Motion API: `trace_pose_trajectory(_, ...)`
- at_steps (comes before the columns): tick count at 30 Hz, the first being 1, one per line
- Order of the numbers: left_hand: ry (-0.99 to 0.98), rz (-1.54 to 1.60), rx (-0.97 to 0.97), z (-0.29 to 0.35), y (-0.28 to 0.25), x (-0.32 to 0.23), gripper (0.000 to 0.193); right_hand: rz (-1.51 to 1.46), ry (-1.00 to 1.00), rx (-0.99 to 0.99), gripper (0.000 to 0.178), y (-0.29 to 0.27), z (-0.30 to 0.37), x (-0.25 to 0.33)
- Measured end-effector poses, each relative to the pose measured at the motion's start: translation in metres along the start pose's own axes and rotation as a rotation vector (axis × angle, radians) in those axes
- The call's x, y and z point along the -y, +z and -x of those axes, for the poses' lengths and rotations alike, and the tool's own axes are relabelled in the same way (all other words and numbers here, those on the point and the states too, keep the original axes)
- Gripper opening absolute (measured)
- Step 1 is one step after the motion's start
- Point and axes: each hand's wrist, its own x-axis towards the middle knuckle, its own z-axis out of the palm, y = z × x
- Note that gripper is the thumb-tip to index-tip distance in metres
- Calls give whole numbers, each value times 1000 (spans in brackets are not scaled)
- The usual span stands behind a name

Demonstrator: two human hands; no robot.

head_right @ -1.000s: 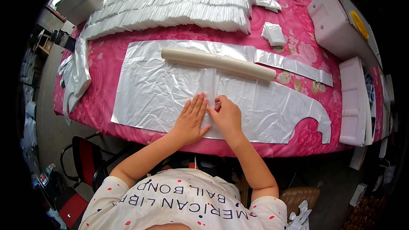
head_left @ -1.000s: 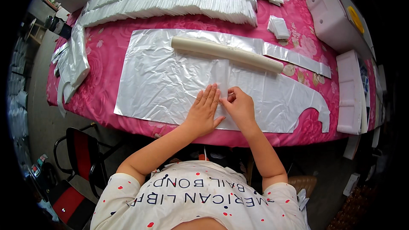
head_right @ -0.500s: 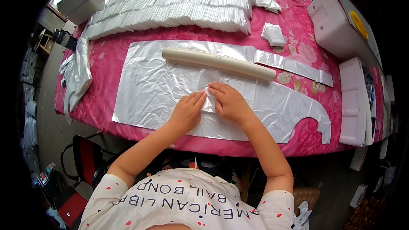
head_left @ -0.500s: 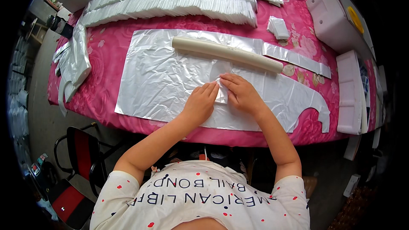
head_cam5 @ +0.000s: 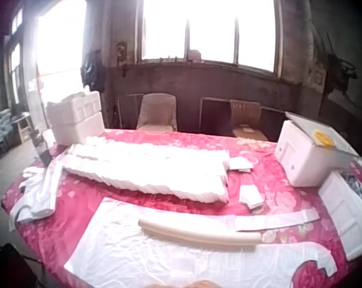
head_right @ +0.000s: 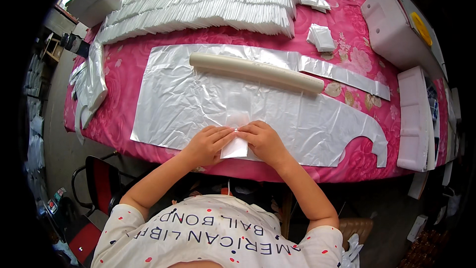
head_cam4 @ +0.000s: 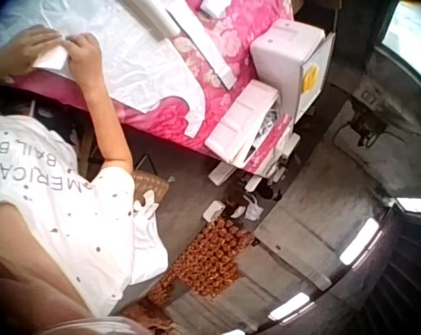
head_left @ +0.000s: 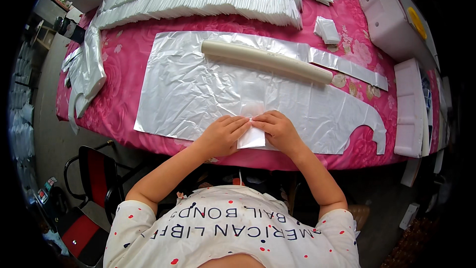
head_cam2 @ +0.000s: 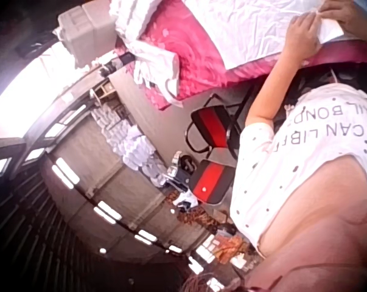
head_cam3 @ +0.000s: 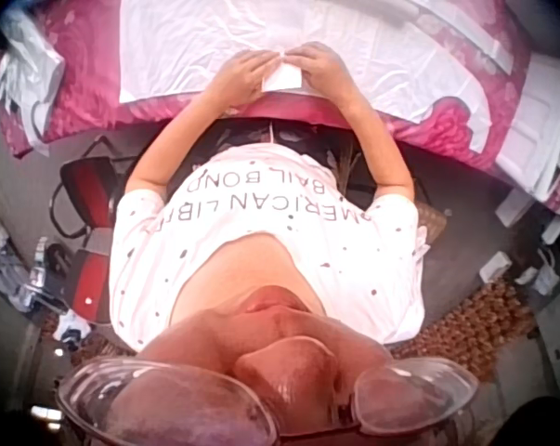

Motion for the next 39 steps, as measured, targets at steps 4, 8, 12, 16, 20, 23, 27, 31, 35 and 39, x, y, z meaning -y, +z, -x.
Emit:
trace_pose_trajectory(4,-138,172,-7,-7,-10,-5,52,25,175,-44,24,-3,1,3)
trace_pose_trajectory(8,-489,319,-49,-20,-9,-3,46,-241,672,-45,18,-6,-13,7)
trace_pose_trajectory(12,-731,436,-158,-34,2,9,51,-283,867,58,26,-8,-31,-4)
trace_pose_trajectory(16,-827,410,-155,-43,2,18,60,-341,1018,140,27,-14,-44,-8)
trace_pose_trajectory(20,-860,480,-193,-46,-2,22,60,-358,1074,161,28,-14,-46,-11)
trace_pose_trajectory(23,-691,404,-270,-44,-2,21,57,-355,1083,161,29,-12,-46,-13)
trace_pose_trajectory(27,-252,110,-213,-42,4,12,53,-346,1053,172,30,-12,-47,-15)
trace_pose_trajectory(31,-121,-2,-140,-53,20,1,53,-384,1066,175,32,-13,-47,-21)
trace_pose_trajectory(35,-302,-179,-17,-54,35,7,83,-394,1056,191,31,-13,-50,-22)
trace_pose_trajectory(39,-327,-176,45,-50,39,13,105,-386,1083,178,30,-10,-48,-21)
